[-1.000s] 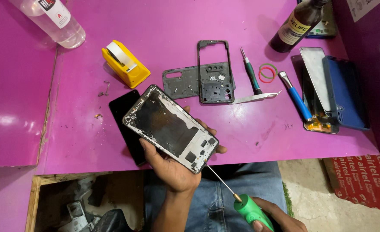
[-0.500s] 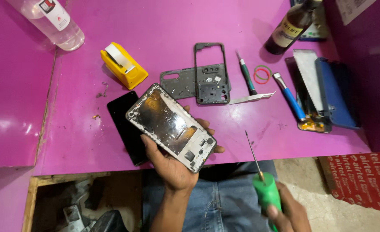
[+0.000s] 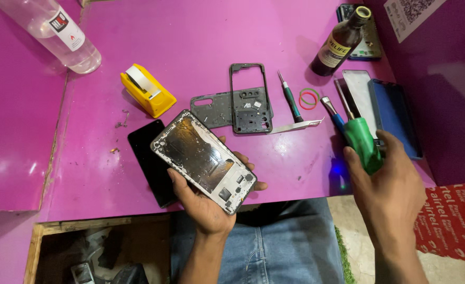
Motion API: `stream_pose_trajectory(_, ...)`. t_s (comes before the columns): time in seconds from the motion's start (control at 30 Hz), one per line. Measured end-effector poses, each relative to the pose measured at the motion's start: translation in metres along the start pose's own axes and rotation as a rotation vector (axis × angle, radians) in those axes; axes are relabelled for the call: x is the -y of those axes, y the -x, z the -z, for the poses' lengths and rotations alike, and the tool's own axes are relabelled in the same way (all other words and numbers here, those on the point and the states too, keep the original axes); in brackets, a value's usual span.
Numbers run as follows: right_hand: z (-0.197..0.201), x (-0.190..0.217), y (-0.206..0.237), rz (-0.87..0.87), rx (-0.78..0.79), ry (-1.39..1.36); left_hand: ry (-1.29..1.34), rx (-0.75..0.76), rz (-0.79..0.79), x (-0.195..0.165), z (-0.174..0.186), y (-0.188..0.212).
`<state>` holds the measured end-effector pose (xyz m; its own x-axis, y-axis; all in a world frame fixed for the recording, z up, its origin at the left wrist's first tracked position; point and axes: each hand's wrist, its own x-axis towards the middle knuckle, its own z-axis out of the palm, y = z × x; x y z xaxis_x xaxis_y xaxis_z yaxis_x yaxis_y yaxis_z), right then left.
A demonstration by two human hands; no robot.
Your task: The person uses a green soldering iron to heat the edges of a disassembled smartphone chassis, then switches to a blue-handled tool and tweezers to scrape and remove residue from the frame. The work is performed on a pink tabletop with other phone parts and tools nearby.
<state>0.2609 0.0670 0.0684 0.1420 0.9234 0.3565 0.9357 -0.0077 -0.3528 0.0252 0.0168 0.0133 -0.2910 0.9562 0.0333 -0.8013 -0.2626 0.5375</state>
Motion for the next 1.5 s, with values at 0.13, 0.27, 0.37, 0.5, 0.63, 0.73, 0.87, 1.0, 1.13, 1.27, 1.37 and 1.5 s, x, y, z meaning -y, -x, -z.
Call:
stream_pose_trajectory(0.13,-0.012,0.001,0.001,0.114,0.0,-0.044,-0.019,-0.031,0.024,0.0,0.0,0.0)
stream_pose_trajectory(0.27,-0.026,0.005,0.0,0.185,-0.029,0.057,-0.029,-0.016,0.019,0.001,0.002,0.0)
stream_pose_trajectory(0.37,-0.033,0.009,-0.008,0.335,-0.128,0.086,0.023,0.013,0.031,0.003,0.003,-0.001)
stream_pose_trajectory(0.5,-0.043,0.03,-0.024,0.622,-0.112,0.003,0.049,0.03,0.035,0.006,0.004,-0.002)
stream_pose_trajectory(0.63,-0.051,0.05,-0.036,0.738,0.111,0.079,0.081,-0.001,0.059,0.007,0.006,-0.001)
stream_pose_trajectory(0.73,-0.046,0.047,-0.036,0.75,0.244,0.041,0.087,-0.004,0.019,0.01,0.007,0.0)
stream_pose_trajectory(0.87,-0.038,0.031,-0.026,0.768,0.115,-0.318,0.048,0.012,-0.069,0.017,0.008,-0.001)
stream_pose_trajectory(1.0,-0.033,0.021,0.008,0.497,0.086,-0.755,0.031,0.014,-0.18,0.029,0.006,0.004)
stream_pose_trajectory(1.13,-0.026,0.025,0.071,0.243,0.082,-0.91,-0.079,-0.048,-0.351,0.041,0.003,0.011)
stream_pose_trajectory(1.27,-0.021,0.034,0.117,0.337,0.111,-0.878,-0.071,-0.104,-0.434,0.046,0.003,0.011)
stream_pose_trajectory(1.37,-0.02,0.041,0.125,0.341,0.119,-0.892,-0.07,-0.17,-0.441,0.046,0.002,0.011)
stream_pose_trajectory(1.5,-0.022,0.05,0.12,0.413,0.053,-0.872,-0.105,-0.198,-0.454,0.044,0.0,0.011)
